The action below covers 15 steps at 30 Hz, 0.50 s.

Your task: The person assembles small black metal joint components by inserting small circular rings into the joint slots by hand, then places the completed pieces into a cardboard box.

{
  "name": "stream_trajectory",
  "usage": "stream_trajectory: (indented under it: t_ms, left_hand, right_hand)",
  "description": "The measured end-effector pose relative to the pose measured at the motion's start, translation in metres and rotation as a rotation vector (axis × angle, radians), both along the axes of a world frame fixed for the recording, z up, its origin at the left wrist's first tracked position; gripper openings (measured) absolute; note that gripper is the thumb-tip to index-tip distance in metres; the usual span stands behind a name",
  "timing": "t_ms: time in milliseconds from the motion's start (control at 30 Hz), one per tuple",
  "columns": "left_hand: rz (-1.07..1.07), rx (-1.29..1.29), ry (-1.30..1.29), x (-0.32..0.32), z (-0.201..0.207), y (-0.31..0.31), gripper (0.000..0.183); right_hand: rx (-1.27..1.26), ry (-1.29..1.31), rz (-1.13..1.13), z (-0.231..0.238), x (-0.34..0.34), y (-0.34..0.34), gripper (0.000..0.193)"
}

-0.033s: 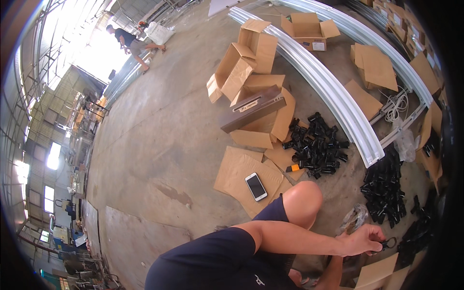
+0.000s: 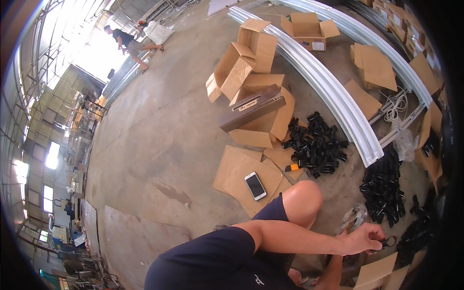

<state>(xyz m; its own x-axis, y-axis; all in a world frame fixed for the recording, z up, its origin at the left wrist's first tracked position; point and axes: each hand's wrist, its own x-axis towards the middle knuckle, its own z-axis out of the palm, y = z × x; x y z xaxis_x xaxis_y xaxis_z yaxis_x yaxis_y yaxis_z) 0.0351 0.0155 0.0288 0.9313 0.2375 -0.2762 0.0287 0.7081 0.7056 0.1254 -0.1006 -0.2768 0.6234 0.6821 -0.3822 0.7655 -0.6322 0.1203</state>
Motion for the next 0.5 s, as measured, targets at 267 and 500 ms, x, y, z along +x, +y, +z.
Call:
stream_trajectory:
  t_ms: [267,500]
  left_hand:
    - [0.166,-0.155,-0.062,0.002,-0.031,-0.004,0.019]
    - [0.307,-0.163,-0.09,0.01,-0.031,-0.003,0.028]
  right_hand:
    - [0.345,-0.059,0.06,0.06,0.011,-0.046,0.028]
    - [1.077,0.526,-0.507,0.301,-0.06,-0.046,0.015]
